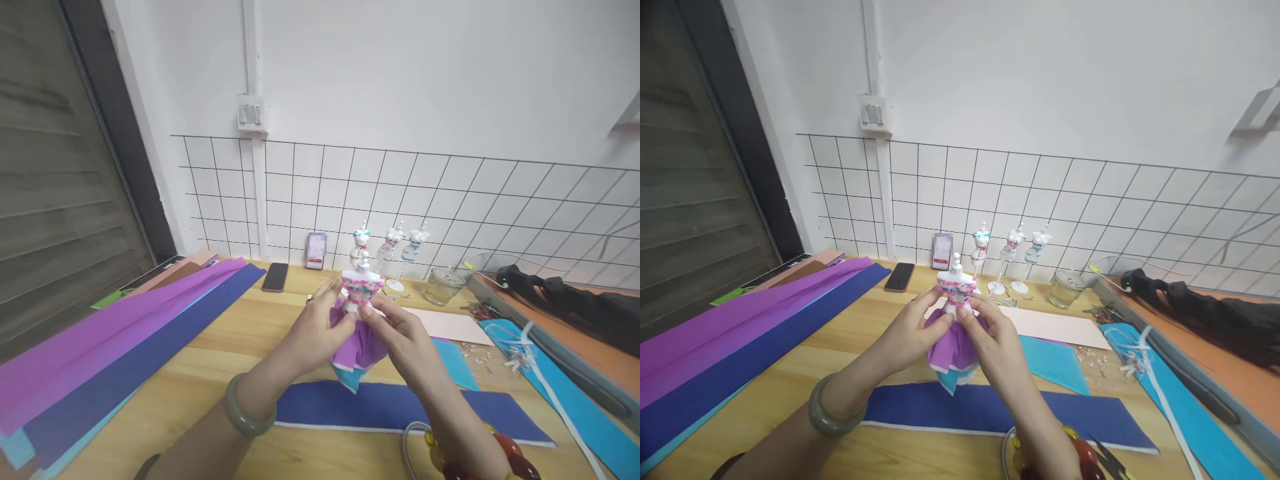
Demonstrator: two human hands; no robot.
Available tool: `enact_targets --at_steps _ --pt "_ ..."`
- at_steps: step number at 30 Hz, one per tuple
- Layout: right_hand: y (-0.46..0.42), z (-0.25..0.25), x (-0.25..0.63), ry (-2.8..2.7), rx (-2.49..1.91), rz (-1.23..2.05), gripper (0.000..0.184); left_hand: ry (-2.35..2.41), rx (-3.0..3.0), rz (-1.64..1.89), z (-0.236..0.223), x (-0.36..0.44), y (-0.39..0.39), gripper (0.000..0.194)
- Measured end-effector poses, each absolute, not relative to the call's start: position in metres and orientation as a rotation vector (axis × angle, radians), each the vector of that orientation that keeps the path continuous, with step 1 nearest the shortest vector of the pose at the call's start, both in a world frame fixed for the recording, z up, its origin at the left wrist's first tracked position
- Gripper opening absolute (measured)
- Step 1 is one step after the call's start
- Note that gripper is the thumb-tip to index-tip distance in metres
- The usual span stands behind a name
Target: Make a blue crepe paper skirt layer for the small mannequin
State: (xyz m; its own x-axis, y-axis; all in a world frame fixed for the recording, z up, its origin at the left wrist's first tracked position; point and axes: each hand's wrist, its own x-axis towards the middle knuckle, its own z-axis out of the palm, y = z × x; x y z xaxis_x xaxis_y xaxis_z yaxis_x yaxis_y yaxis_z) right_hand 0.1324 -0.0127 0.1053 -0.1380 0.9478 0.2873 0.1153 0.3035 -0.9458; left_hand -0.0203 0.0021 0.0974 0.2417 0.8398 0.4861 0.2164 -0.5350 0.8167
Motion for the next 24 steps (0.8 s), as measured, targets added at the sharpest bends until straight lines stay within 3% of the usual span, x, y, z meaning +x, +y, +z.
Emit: enact_targets --at_steps 3,8,24 --pt "-0.016 0.109 0.138 -1.429 -1.046 1.045 0.037 1.14 2.019 1.518 0.098 -0.018 0.003 0.037" --pt "-0.017 0.107 0.135 -1.395 -1.013 1.061 0.036 1.166 2.305 1.823 0.1 -0.015 -0.002 0.009" --pt "-0.022 0.103 0.126 -1.528 -1.203 0.626 0.033 1.231 2.852 1.682 0.101 -0.022 -0.011 0.017"
